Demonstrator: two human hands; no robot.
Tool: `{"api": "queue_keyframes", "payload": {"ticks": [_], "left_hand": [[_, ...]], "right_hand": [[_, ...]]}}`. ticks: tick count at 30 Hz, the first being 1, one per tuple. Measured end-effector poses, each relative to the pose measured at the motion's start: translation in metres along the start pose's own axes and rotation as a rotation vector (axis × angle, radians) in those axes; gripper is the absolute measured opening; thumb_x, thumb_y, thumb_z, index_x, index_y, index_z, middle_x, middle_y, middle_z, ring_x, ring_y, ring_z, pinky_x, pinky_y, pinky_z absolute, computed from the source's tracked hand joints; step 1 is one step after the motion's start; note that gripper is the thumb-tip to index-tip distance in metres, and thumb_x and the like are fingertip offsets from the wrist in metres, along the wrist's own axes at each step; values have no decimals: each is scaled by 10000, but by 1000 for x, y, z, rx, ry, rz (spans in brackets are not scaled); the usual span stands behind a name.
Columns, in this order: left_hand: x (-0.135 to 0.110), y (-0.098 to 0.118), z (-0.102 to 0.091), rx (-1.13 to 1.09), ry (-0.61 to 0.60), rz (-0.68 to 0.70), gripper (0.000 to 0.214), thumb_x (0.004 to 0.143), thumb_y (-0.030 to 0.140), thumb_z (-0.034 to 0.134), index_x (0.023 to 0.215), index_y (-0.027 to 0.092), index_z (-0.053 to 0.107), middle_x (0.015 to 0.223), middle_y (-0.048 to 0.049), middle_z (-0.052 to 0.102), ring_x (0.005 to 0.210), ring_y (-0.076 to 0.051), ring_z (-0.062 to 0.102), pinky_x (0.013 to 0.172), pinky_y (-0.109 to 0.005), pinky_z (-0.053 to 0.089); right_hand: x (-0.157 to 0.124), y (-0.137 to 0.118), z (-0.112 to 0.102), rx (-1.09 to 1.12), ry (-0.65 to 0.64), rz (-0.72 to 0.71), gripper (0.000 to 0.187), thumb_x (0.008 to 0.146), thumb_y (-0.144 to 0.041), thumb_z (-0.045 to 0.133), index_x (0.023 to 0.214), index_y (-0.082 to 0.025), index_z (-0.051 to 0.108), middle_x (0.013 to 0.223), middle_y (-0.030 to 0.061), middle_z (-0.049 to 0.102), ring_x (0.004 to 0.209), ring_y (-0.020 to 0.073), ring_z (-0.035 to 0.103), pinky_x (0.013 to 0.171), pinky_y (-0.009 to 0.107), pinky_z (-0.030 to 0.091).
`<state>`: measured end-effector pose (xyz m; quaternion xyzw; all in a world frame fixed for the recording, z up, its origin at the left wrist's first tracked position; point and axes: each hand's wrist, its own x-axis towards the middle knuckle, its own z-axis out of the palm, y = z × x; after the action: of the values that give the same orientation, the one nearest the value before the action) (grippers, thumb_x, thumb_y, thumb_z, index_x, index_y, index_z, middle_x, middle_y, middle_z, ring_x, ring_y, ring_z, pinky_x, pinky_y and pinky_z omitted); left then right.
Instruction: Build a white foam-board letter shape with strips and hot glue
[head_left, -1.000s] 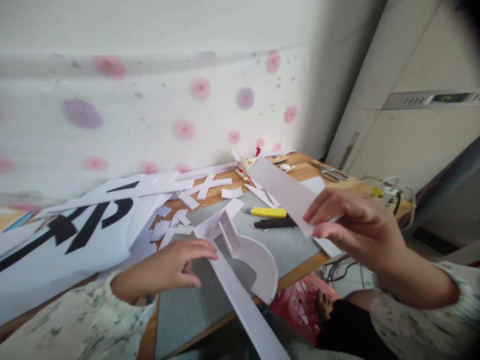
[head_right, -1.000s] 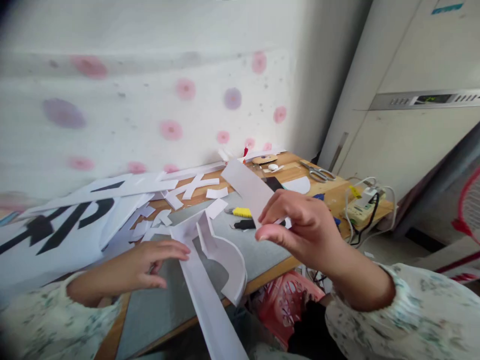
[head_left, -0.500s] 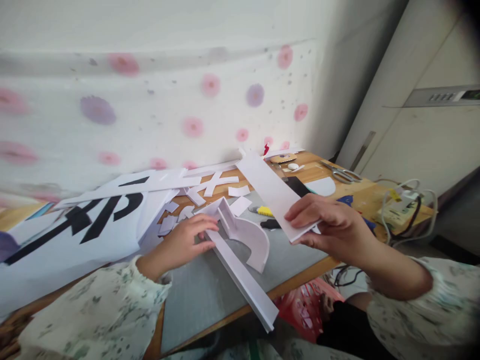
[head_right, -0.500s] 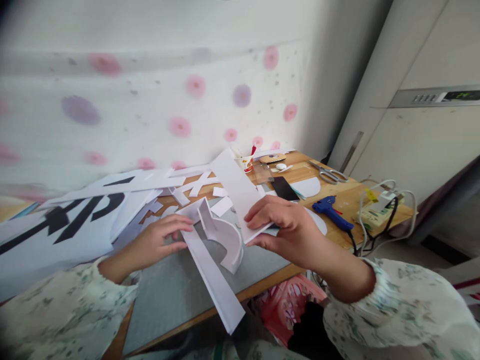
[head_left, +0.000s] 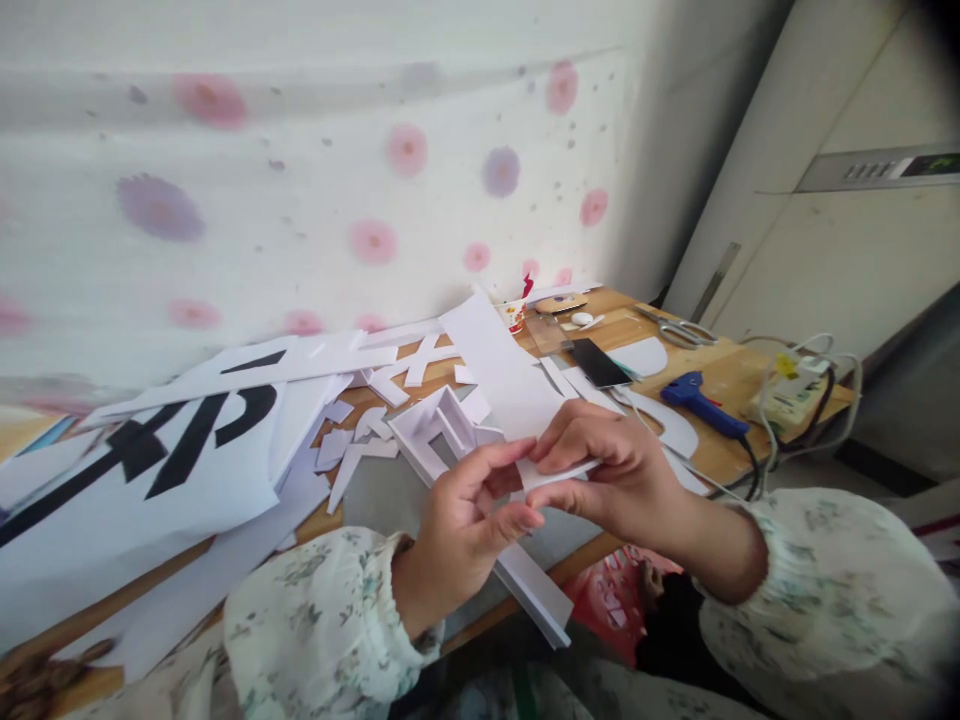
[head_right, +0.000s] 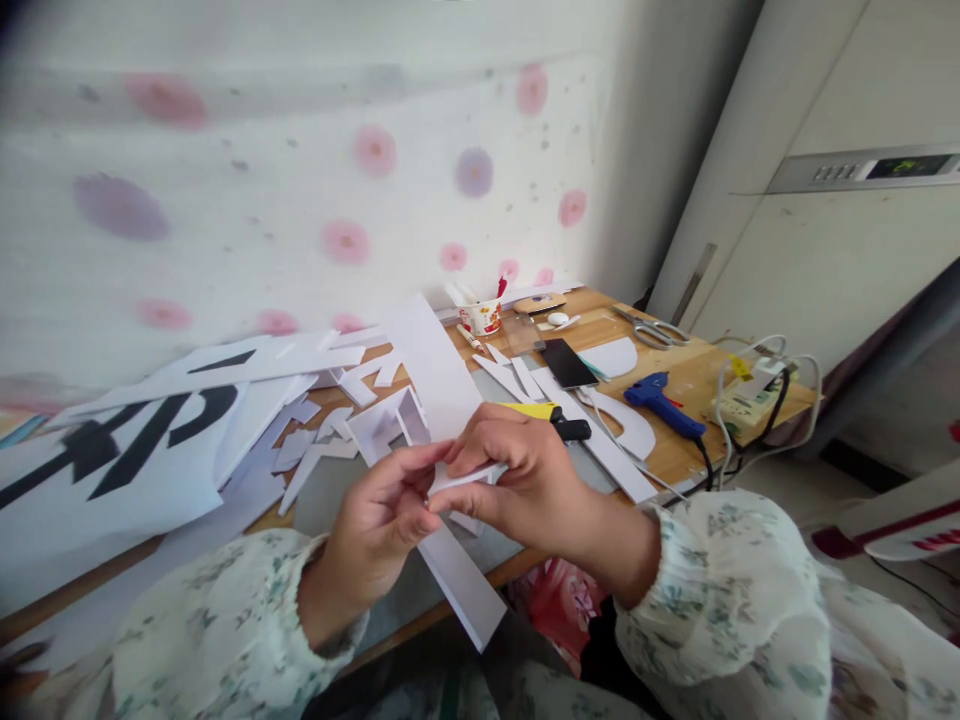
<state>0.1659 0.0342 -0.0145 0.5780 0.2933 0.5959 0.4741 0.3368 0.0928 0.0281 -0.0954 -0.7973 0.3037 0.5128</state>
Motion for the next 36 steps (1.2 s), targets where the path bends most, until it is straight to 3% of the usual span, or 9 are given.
{"api": "queue_keyframes", "payload": {"ticks": [6,10,13,16,19,23,27,30,36], "left_hand": [[8,1,-2,-124,162,-4,459,634,326,866,1056,237,710,1009,-32,744,917,-149,682,789,-199,528],[12,1,-10,-135,157,17,371,715,369,808,1038,231,690,918,-25,731,848,-141,664,758,-222,516],[10,2,-15,-80,137,45,335,795,450,716,1033,217,683,912,-44,708,857,-167,644,796,-284,513],[8,1,-18,64,165,84,341,823,491,666,1010,207,689,902,-61,694,818,-185,638,774,-315,521],[7,0,-20,209,200,141,330,855,509,611,995,222,694,940,-69,693,837,-200,636,767,-319,518],[3,2,-22,384,200,233,241,895,450,579,1004,265,689,985,-40,692,909,-189,623,816,-287,492],[-3,7,-19,487,223,238,199,951,382,507,958,270,671,899,-1,673,857,-148,601,828,-241,465],[-4,10,-18,514,231,177,224,965,356,480,875,239,649,792,8,634,714,-133,560,695,-225,464],[5,12,-17,420,176,139,214,934,360,548,1061,240,671,983,-39,711,864,-176,658,779,-274,523]], "right_hand": [[2,2,7,43,-34,23,198,804,-302,749,949,-203,657,913,58,682,863,164,651,768,292,535],[-1,5,0,16,-42,23,228,845,-273,704,1065,-222,668,1143,99,596,1048,193,602,780,286,546],[-5,7,-4,-113,95,15,177,819,-329,730,966,-232,729,934,49,603,857,150,607,688,246,526],[-9,8,-4,-34,46,121,230,801,-363,743,992,-235,739,734,2,659,641,116,601,592,221,510],[-11,7,2,182,41,263,280,746,-355,791,998,-241,744,810,20,737,682,137,661,626,235,542],[-12,6,18,378,180,315,256,672,-292,850,906,-253,754,817,13,724,742,147,665,673,254,542],[-12,2,37,551,273,350,121,728,-288,811,764,-224,715,717,-21,652,665,104,592,634,224,484],[-13,2,45,606,312,385,203,782,-314,763,659,-194,655,632,-32,596,602,90,530,595,219,434],[-8,11,38,584,348,406,102,771,-301,771,824,-224,730,709,-20,654,631,102,586,606,232,475]]}}
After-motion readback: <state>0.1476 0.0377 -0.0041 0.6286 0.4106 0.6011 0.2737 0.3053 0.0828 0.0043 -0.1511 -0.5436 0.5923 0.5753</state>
